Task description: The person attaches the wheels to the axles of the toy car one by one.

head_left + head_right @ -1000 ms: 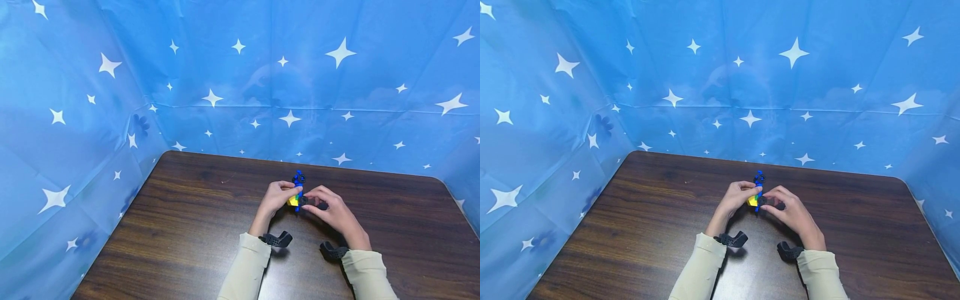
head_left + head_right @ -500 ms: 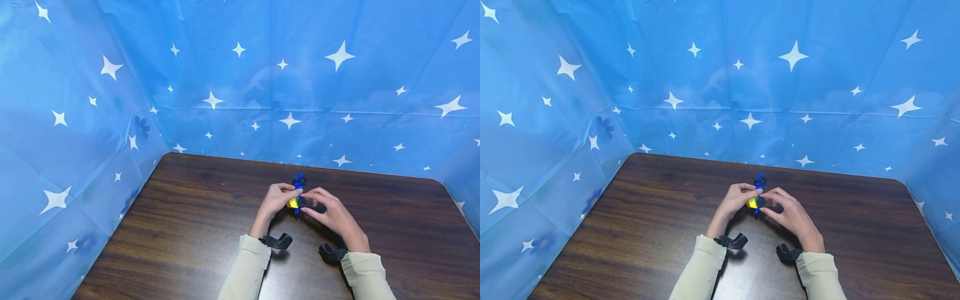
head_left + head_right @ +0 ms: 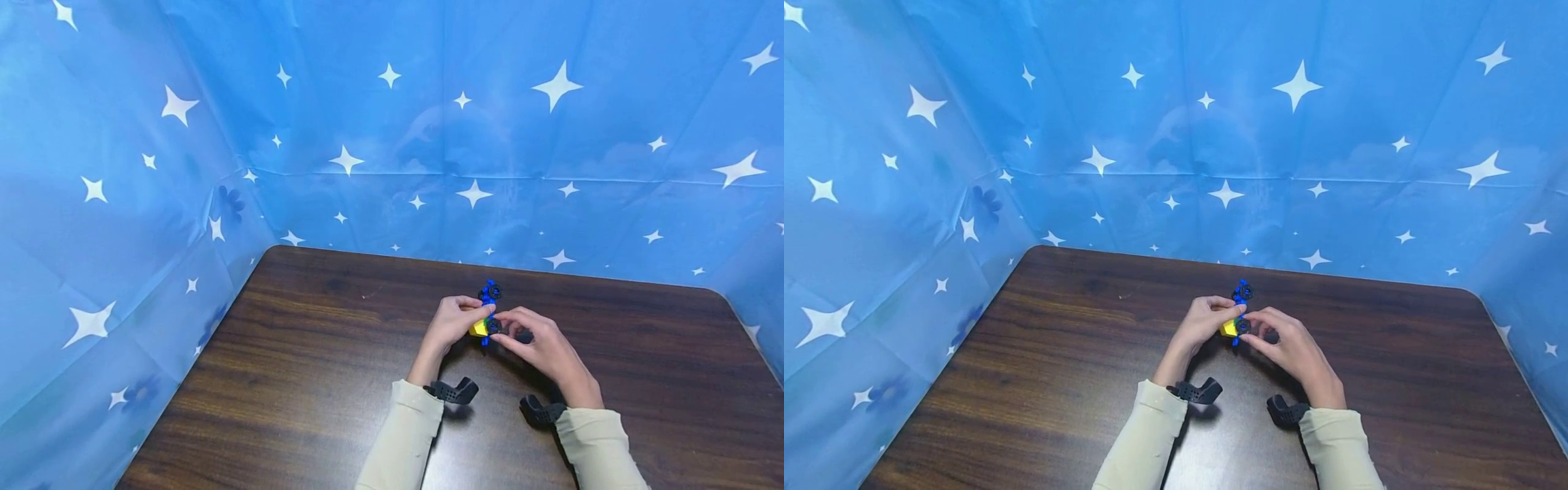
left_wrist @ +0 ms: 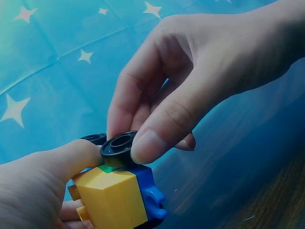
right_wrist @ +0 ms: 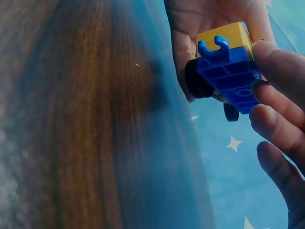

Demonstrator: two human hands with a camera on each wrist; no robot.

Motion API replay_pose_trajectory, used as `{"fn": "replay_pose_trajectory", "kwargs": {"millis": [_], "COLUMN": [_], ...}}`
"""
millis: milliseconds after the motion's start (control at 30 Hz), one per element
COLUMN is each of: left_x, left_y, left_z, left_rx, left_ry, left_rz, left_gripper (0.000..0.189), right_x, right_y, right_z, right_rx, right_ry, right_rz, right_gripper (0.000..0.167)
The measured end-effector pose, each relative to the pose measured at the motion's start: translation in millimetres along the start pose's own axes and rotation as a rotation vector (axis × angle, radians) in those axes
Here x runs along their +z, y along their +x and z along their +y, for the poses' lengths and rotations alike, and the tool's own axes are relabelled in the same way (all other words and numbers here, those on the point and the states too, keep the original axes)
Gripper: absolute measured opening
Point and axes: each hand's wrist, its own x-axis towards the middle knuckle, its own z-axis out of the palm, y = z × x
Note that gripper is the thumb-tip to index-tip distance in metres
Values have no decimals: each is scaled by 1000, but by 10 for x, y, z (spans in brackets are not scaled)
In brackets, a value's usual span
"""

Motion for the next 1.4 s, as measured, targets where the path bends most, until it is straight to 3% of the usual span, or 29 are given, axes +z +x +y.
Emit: {"fn": "replay_pose_trajectory", "kwargs": {"millis": [433,667,900,1167,1400], "left_x": [13,19,23,20,-19], "left_y": [-43,-50,-51,-73,-68], "left_z": [47,82,77,99,84], "left_rx": [42,41,24,0,1], "left_ry": [-53,-41,-28,-33,-33], "left_rz": [59,47,46,62,64], "left_gripper": [41,41,40,41,41], "right_x": [18,1,6,29,50], "right_y": [0,17,10,25,35], "right_z": [-7,-43,-84,-101,-101], "right_rx": [-69,-90,-49,-11,-21], "right_ry": [16,-37,-80,-54,-55], "right_rz": [18,29,53,35,30], "right_gripper": [40,46,50,41,41]}}
